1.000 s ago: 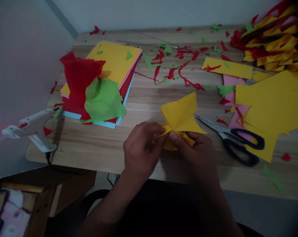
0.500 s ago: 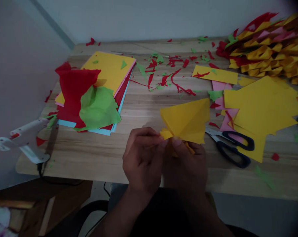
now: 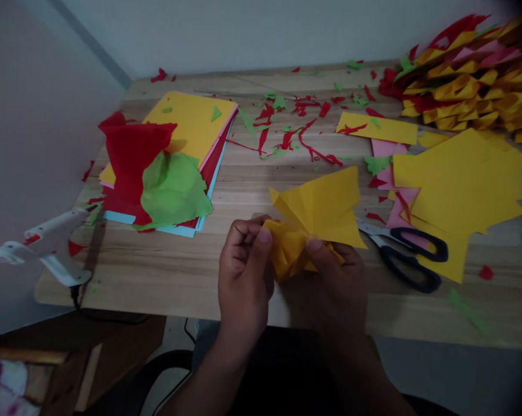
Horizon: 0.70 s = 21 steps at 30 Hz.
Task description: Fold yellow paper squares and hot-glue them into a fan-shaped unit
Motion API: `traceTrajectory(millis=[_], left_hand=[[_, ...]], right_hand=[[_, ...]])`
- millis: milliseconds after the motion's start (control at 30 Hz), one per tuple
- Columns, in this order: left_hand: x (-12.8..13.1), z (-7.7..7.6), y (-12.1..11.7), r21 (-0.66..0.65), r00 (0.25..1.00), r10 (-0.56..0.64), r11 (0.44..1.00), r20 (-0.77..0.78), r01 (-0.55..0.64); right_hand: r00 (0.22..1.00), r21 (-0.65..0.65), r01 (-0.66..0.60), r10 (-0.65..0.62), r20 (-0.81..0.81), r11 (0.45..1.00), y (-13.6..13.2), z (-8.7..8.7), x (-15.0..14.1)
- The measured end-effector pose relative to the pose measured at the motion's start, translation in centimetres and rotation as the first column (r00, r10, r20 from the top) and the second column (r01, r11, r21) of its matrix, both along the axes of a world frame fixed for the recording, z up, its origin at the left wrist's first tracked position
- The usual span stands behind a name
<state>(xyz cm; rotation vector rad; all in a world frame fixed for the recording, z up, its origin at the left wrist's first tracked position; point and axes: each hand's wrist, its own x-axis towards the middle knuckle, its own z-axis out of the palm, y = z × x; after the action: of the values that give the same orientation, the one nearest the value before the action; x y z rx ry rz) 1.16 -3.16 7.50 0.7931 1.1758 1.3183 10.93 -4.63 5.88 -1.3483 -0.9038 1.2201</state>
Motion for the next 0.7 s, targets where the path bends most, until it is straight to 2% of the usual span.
traceTrajectory(millis=[100,200,300,433,500,567,633,700], left_hand=[[-0.3,0.0,0.2,-0.071,0.999,-0.018,0.997,0.041,0.021],[-0.6,0.2,0.5,-0.113,0.997,-0.018,0.993,0.081,0.027],[-1.0,0.2,0.8,-0.103,0.991,-0.043,0.993,0.125,0.056],[-1.7,-0.2,1.0,-0.09,0.977,-0.188,0.976,0.098,0.197],[-2.3,-0.3,1.1,-0.088,0.961,-0.275,0.957,0.035,0.277],[-3.0,-0.2,1.3,-0.08,0.953,-0.292,0.955,-0.082,0.286],[-3.8,0.1,1.5,-0.032,0.933,-0.232,0.972,-0.275,0.232],[-4.7,0.5,1.9,0.098,0.838,-0.113,0.976,-0.533,0.194]], right_hand=[[0.972,-0.067,0.105,-0.117,-0.202,0.992,0.4,0.4,0.4],[0.982,-0.093,0.09,-0.104,-0.157,0.992,0.9,0.9,0.8],[0.988,-0.12,0.065,-0.08,-0.129,0.991,1.1,1.1,1.2],[0.987,-0.186,0.002,-0.032,-0.157,0.983,1.4,0.8,1.5],[0.987,-0.181,-0.026,-0.003,-0.16,0.983,1.5,0.5,1.8],[0.991,-0.15,-0.035,0.015,-0.135,0.988,1.4,0.1,2.4],[0.999,-0.084,0.043,-0.044,-0.008,0.996,1.0,-0.1,3.2],[0.948,0.081,0.178,-0.192,0.252,0.981,0.4,0.2,4.2]])
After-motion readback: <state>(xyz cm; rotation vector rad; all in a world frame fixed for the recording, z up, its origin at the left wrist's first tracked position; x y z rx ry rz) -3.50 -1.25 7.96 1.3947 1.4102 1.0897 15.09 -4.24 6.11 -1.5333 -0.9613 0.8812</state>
